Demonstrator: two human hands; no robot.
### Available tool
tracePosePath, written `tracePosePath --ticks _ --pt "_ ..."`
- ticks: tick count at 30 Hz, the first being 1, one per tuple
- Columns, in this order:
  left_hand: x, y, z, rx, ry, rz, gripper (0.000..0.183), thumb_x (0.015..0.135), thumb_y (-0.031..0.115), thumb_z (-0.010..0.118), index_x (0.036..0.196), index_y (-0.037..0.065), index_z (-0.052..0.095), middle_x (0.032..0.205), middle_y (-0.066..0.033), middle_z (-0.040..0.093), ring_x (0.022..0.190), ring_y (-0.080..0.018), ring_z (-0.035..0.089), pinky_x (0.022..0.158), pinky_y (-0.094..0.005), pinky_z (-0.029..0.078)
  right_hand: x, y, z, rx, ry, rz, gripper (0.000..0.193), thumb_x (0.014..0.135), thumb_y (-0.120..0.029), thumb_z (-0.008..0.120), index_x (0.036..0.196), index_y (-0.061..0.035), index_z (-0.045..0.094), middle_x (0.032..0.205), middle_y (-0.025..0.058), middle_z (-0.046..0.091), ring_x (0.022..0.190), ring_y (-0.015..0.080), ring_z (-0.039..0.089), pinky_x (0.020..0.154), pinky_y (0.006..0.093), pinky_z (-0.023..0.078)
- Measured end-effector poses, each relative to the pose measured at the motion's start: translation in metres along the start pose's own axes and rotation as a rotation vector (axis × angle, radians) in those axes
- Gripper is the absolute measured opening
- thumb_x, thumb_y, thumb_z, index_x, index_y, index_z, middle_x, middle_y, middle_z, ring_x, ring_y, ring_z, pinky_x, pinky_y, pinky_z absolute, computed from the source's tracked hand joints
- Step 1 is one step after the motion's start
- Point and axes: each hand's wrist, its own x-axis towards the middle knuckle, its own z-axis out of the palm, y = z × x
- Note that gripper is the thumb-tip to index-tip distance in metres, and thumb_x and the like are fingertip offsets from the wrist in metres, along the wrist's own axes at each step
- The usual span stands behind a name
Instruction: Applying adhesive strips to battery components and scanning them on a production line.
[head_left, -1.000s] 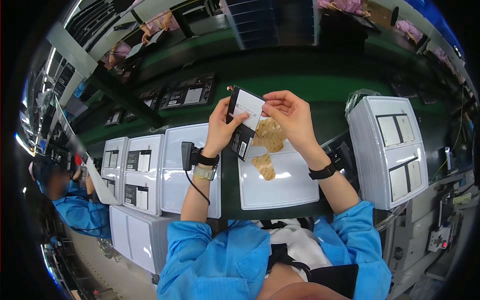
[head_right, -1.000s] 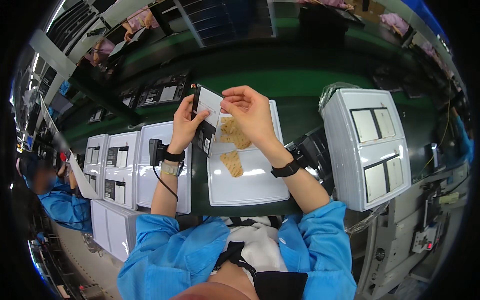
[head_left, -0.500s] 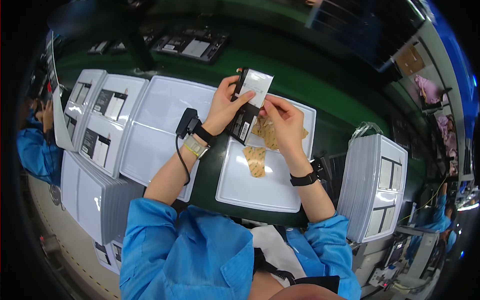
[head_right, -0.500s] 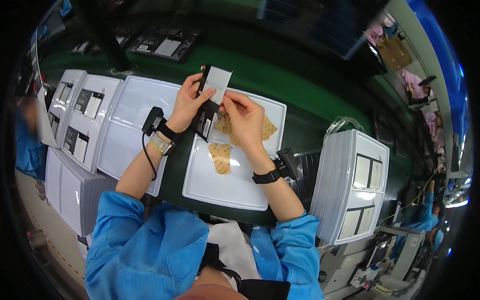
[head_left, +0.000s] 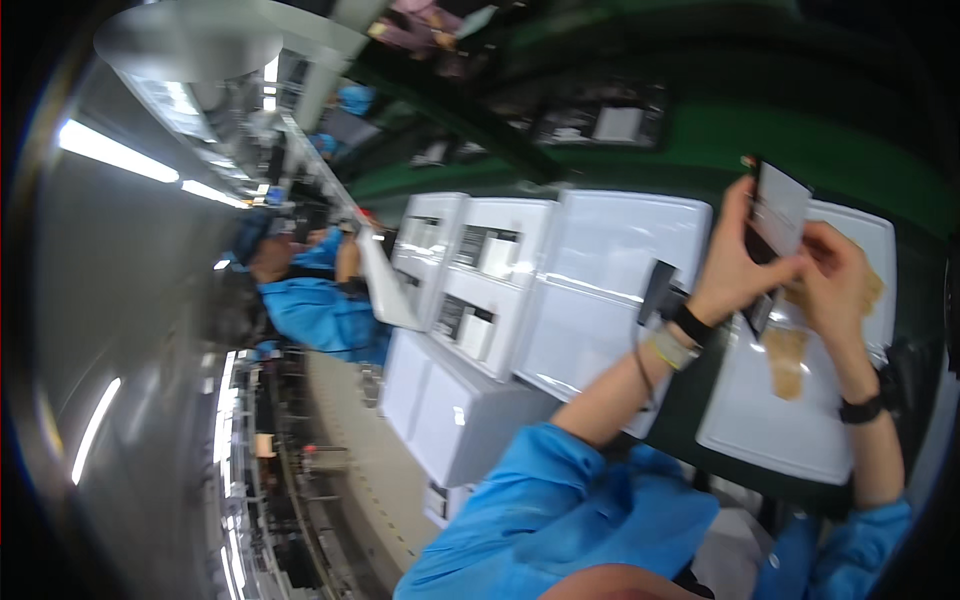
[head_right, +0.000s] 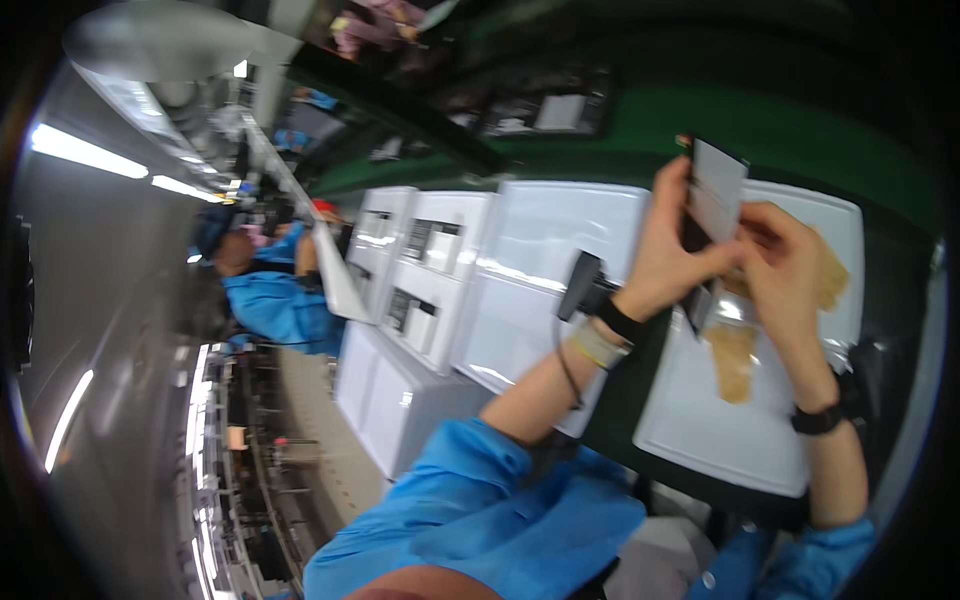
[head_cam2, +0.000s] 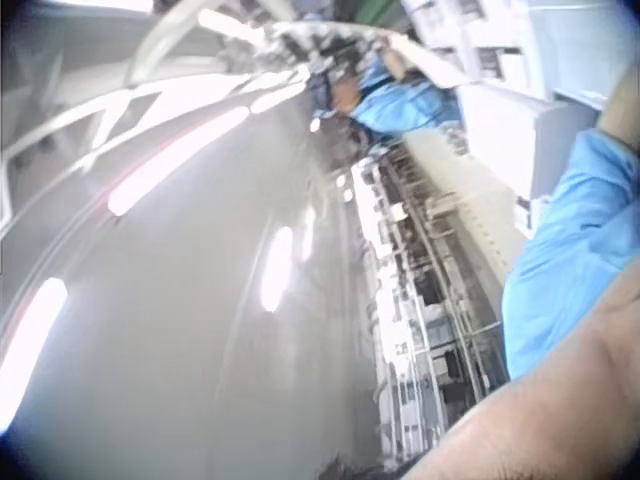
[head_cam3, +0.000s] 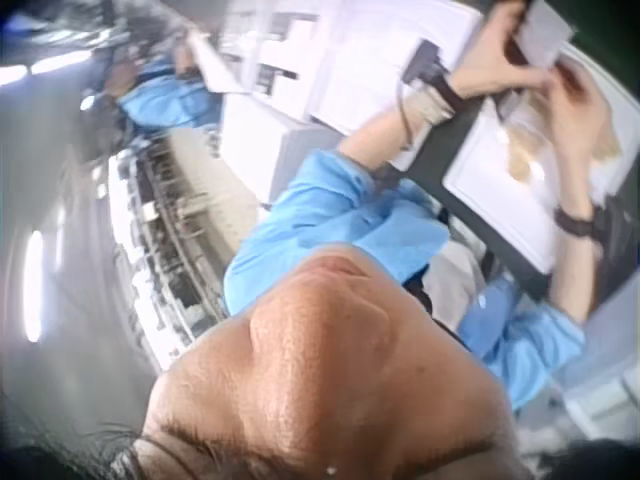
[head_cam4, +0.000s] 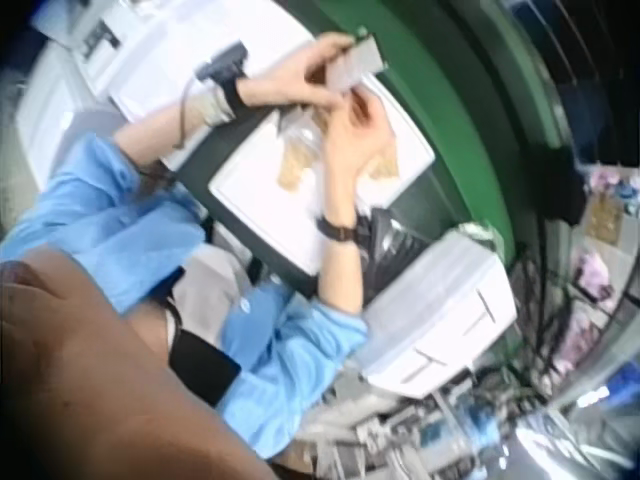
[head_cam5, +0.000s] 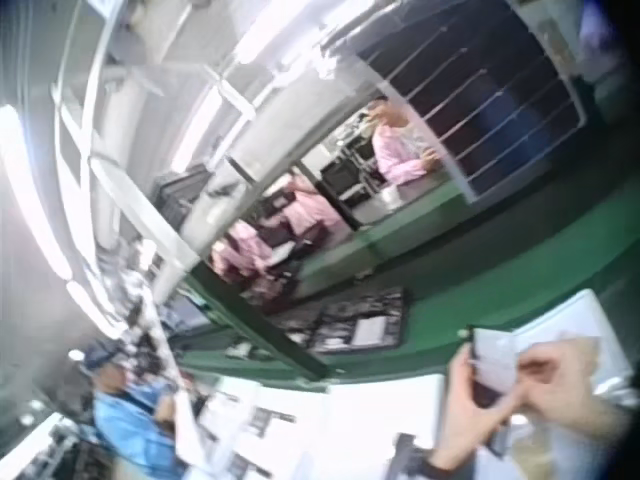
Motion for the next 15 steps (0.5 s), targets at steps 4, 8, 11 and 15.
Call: tracePosePath --ticks 4,8,11,15 --pt "-0.001 0.008 -0.002 -0.141 -0.035 -0.029 0.096 0.085 0.020 0.081 0.157 -0.001 0.020 0.150 -0.0175 0.044 0.141 -0.0270 0.042 0.119 -0.0386 0.031 0.001 -0.027 0.013 0.104 0.020 0.037 0.019 0.096 0.000 0.065 0.114 0.0063 0.068 0.103 0.0074 0.069 0.094 0.0117 0.067 0.085 0.0256 0.055" --pt "-0.007 0.003 -0.018 -0.294 0.079 -0.072 0.074 0.096 0.032 0.065 0.154 0.007 0.026 0.140 -0.0174 0.053 0.115 -0.0246 0.063 0.086 -0.0356 0.060 0.014 -0.037 0.015 -0.058 0.142 -0.042 0.016 0.100 -0.002 0.063 0.113 0.0032 0.070 0.100 0.0036 0.071 0.086 0.0084 0.066 0.077 0.0229 0.054" --pt "-0.007 0.013 -0.039 -0.487 0.164 -0.107 0.059 0.099 0.031 0.062 0.145 0.005 0.036 0.129 -0.0180 0.062 0.105 -0.0257 0.069 0.085 -0.0365 0.059 0.022 -0.052 0.024 -0.307 0.178 -0.087 0.019 0.098 -0.012 0.070 0.114 -0.0020 0.074 0.102 0.0050 0.073 0.091 0.0101 0.068 0.079 0.0247 0.056" --pt "-0.007 0.012 -0.063 -0.349 0.219 -0.043 0.066 0.103 0.043 0.055 0.149 0.001 0.035 0.141 -0.0245 0.056 0.109 -0.0253 0.069 0.093 -0.0367 0.058 0.016 -0.041 0.068 -0.305 0.071 -0.132 0.015 0.092 -0.012 0.074 0.103 -0.0026 0.076 0.090 0.0097 0.073 0.080 0.0149 0.071 0.071 0.0281 0.058"
